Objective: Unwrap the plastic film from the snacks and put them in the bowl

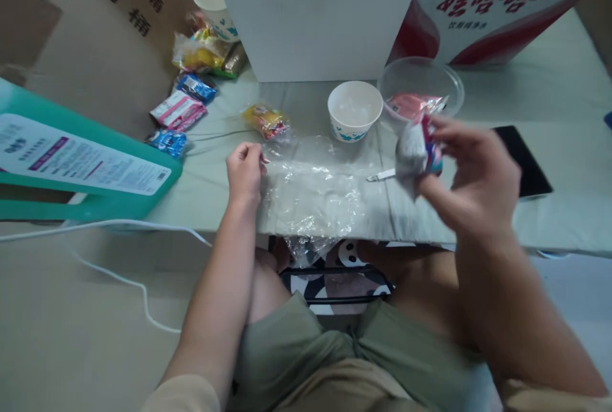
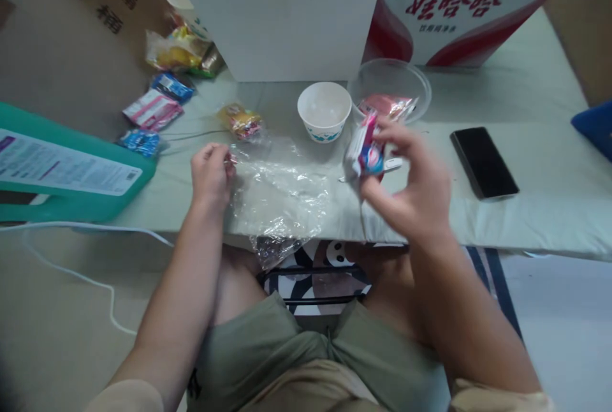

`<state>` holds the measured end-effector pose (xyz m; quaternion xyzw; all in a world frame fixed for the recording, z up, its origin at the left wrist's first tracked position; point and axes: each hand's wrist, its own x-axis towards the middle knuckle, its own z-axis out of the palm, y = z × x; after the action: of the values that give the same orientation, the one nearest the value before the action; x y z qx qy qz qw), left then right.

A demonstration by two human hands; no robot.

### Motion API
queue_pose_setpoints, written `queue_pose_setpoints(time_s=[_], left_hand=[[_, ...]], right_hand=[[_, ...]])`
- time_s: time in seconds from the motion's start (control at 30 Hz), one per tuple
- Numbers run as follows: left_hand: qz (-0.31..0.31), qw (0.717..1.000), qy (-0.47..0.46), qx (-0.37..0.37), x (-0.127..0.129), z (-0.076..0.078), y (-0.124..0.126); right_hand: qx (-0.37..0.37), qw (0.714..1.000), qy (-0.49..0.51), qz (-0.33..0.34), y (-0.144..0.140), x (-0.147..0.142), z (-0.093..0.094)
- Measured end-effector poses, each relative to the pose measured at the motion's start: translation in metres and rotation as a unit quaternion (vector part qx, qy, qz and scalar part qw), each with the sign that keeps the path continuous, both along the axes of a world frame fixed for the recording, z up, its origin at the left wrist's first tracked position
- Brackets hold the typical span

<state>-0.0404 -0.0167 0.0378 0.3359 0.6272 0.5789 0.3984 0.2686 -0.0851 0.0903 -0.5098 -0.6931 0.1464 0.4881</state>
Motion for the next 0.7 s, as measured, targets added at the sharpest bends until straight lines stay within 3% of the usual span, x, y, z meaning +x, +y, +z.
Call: queue_pose_setpoints(time_s=[0.07, 0.13, 0.2, 0.27, 0.33, 0.47, 0.57, 0.7], left_hand=[[-0.057, 0.998, -0.001, 0.016, 0.002, -0.001, 0.0], [-0.111, 0.993, -0.006, 0.033, 0.004, -0.001, -0.001], [-0.165, 0.985, -0.012, 0.052, 0.005, -0.001, -0.003], [-0.223, 0.972, -0.018, 0.066, 0.005, -0.001, -0.006], [-0.277, 0.958, -0.026, 0.073, 0.003, 0.0, -0.011], [-0.334, 0.939, -0.053, 0.065, -0.001, 0.0, -0.018], [-0.293, 0.953, -0.029, 0.075, -0.005, -0.003, -0.016], [-0.128, 0.981, 0.064, 0.132, -0.014, -0.013, -0.004]], right_hand=[[0.074, 0.99, -0.097, -0.073, 0.036, 0.015, 0.012], [0.047, 0.972, -0.189, -0.131, 0.062, 0.023, 0.02], [0.041, 0.97, -0.203, -0.125, 0.068, 0.021, 0.016], [0.036, 0.984, -0.169, -0.045, 0.055, 0.009, -0.003], [-0.026, 0.989, -0.136, 0.046, 0.034, -0.009, -0.032], [-0.11, 0.981, -0.128, 0.095, 0.007, -0.037, -0.078], [-0.128, 0.986, -0.088, 0.067, 0.004, -0.043, -0.08], [-0.112, 0.993, 0.023, -0.042, 0.009, -0.039, -0.068]])
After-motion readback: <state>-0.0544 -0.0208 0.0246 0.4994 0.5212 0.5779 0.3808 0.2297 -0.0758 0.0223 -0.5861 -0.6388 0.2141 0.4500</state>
